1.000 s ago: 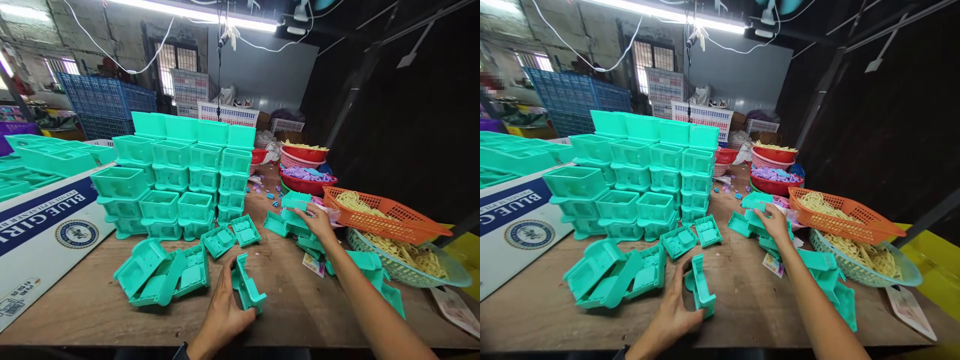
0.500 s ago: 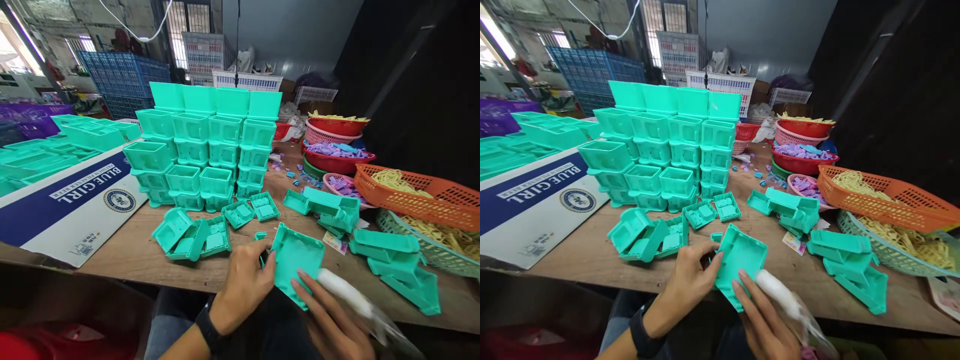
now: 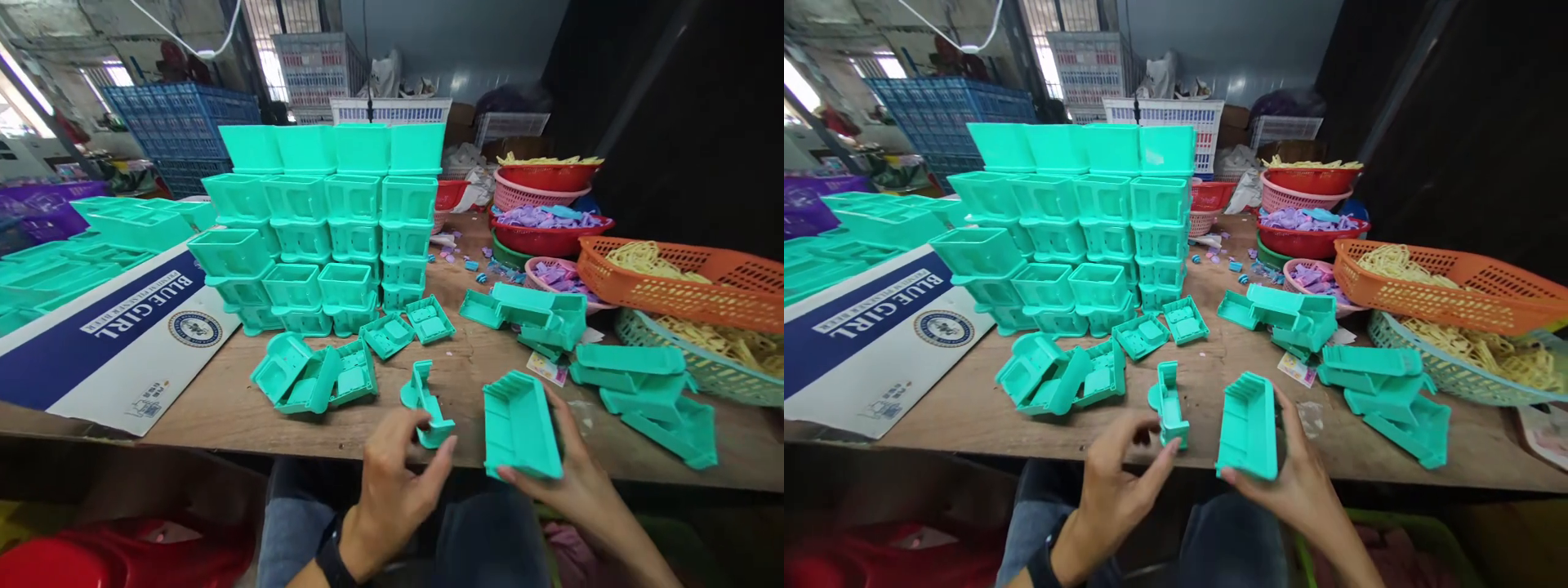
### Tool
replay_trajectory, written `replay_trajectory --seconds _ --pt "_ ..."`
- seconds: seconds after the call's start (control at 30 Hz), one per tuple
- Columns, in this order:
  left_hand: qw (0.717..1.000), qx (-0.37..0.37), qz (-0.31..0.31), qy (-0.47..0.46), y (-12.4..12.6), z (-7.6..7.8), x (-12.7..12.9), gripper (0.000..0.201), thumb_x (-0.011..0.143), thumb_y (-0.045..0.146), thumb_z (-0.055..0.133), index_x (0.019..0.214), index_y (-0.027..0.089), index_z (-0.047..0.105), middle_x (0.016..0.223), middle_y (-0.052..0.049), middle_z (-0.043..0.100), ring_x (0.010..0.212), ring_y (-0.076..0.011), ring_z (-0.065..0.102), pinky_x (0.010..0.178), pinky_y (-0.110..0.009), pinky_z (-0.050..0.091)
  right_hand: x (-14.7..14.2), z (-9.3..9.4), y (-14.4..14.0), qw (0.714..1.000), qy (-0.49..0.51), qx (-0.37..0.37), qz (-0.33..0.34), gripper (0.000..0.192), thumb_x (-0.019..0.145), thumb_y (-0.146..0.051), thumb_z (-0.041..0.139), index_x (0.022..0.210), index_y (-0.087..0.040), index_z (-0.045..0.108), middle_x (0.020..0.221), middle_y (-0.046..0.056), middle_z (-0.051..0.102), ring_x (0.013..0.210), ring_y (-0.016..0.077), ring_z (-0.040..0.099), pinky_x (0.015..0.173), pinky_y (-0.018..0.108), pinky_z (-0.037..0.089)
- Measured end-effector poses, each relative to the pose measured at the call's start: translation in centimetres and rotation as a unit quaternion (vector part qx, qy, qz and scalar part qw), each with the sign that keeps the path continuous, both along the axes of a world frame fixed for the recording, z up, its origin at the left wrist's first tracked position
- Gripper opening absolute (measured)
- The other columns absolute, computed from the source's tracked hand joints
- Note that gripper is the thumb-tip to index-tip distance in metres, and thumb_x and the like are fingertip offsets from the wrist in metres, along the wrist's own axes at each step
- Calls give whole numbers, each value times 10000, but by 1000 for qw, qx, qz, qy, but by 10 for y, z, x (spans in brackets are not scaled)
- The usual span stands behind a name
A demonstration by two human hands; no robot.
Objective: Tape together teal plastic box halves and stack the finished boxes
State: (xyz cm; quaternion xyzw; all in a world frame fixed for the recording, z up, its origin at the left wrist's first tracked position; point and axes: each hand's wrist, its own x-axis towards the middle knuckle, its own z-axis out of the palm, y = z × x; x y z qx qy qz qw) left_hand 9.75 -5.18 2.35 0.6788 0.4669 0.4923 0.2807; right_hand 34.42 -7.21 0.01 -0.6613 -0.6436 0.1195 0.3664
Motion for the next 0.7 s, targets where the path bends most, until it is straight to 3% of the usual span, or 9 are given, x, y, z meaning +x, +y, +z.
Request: replay_trajectory --seconds 0.07,0.13,0.2,0.3,0.47,0.7 --pt "1000 12 17 16 13 -13 -14 644 788 361 851 1340 177 576 1276 -152 670 1207 -322 654 1059 -466 539 2 -8 16 1000 6 -29 8 1143 653 -591 841 1599 -252 297 1494 187 613 1279 413 670 975 528 615" --pt "998 -42 -42 29 30 -24 -21 1109 659 356 953 1563 197 329 1581 -213 452 1487 -403 445 1233 -591 397 0 -12 29 997 23 -59 41 1157 658 -539 851 1617 -248 272 1585 192 527 1410 401 569 1117 559 529" --pt "988 -102 -113 31 45 -30 -21 1338 610 333 985 1635 213 133 1704 -228 265 1591 -419 278 1296 -622 294 -4 -14 36 991 46 -92 85 1197 668 -514 862 1644 -248 222 1648 195 446 1481 389 491 1188 572 461" --pt "977 -139 -161 20 59 -34 -18 1337 618 290 971 1636 214 108 1722 -217 239 1608 -417 240 1316 -617 257 -11 -16 41 979 78 -116 146 1252 681 -531 878 1668 -268 153 1690 190 378 1527 387 423 1223 598 410" --pt "964 -135 -228 3 59 -31 -20 1136 613 244 933 1561 204 309 1612 -169 435 1512 -405 413 1300 -588 311 -24 -22 43 970 93 -93 206 1256 665 -569 913 1663 -296 202 1681 173 397 1543 401 391 1238 603 393" --pt "961 -147 -235 1 53 -28 -22 1073 618 164 836 1556 224 319 1546 -134 490 1455 -381 470 1281 -581 336 -36 -23 42 967 105 -80 219 1268 642 -657 908 1649 -276 239 1669 187 410 1530 405 412 1237 604 399"
